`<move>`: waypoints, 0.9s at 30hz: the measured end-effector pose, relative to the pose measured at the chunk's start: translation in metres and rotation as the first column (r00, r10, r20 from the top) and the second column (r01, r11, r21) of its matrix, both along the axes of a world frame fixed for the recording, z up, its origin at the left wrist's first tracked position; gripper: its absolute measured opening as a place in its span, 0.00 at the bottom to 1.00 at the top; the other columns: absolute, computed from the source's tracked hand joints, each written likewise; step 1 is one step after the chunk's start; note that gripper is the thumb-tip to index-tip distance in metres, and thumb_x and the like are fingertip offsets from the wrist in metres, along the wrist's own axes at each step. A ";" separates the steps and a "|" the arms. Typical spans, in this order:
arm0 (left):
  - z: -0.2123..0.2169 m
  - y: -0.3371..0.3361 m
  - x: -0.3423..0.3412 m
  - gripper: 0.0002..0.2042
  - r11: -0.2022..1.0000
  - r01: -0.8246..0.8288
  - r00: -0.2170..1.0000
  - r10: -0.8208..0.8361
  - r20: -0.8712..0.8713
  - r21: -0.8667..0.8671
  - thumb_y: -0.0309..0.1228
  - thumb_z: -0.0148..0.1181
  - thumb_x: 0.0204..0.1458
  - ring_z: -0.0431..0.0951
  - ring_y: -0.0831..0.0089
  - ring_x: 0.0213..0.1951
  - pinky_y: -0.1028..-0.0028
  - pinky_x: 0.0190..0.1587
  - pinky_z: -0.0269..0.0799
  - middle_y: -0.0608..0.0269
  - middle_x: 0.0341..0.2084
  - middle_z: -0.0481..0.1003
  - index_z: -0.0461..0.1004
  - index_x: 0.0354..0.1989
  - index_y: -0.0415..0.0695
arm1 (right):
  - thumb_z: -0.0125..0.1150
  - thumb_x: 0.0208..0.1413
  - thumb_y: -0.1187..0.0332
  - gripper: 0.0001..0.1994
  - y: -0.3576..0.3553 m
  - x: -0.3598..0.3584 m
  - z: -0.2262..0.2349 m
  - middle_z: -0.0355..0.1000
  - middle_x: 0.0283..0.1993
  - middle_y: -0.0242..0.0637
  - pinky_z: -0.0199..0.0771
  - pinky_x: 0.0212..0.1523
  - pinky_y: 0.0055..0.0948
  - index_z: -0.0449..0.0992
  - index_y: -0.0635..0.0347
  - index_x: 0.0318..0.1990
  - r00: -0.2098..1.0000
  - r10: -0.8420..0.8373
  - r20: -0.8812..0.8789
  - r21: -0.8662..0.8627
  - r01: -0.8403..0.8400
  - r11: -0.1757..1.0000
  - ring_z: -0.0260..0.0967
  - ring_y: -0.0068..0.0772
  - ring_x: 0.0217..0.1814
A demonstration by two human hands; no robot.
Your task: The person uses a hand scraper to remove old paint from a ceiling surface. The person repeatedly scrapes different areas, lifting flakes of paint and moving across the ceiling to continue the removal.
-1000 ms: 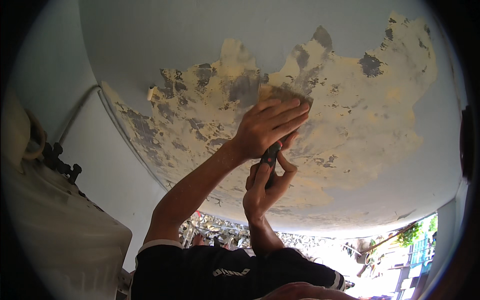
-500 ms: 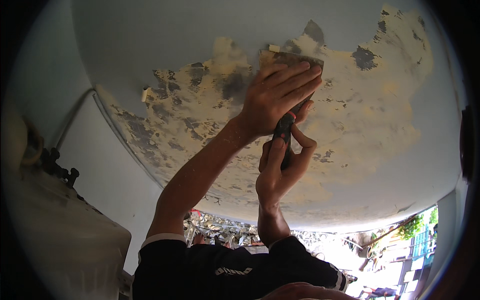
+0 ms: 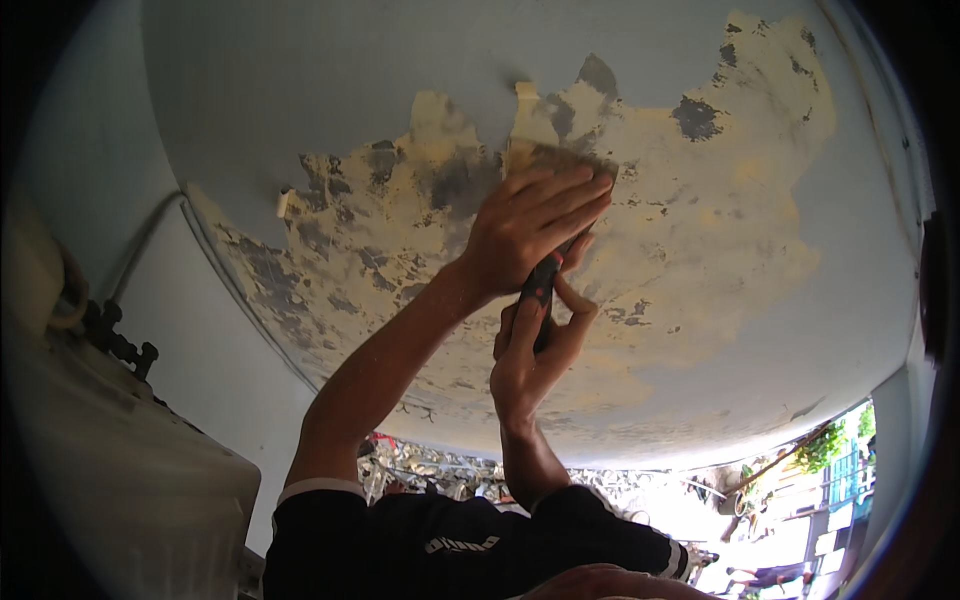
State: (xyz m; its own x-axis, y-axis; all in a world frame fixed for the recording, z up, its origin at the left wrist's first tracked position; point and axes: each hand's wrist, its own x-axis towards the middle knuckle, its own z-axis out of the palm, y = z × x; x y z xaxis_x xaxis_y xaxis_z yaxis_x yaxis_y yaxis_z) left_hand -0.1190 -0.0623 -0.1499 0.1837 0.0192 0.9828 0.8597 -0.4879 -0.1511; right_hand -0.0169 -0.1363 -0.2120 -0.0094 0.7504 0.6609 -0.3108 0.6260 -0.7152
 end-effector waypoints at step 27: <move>0.063 -0.008 0.002 0.12 0.998 -0.006 1.000 0.005 0.007 0.063 0.32 0.65 0.56 0.79 0.72 0.57 0.66 0.61 0.70 0.70 0.51 0.82 0.83 0.48 0.49 | 0.48 0.71 0.75 0.13 0.000 0.008 0.061 0.65 0.28 0.30 0.57 0.28 0.18 0.59 0.66 0.58 0.992 0.123 -0.039 -0.005 -0.124 0.992 0.58 0.14 0.27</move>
State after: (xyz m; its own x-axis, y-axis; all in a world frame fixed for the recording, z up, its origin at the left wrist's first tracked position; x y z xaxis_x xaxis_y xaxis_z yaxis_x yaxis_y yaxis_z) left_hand -0.1169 -0.0701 -0.0870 0.1771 -0.0419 0.9833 0.8635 -0.4727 -0.1757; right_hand -0.0086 -0.1359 -0.1507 -0.0769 0.7501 0.6569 -0.4127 0.5758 -0.7058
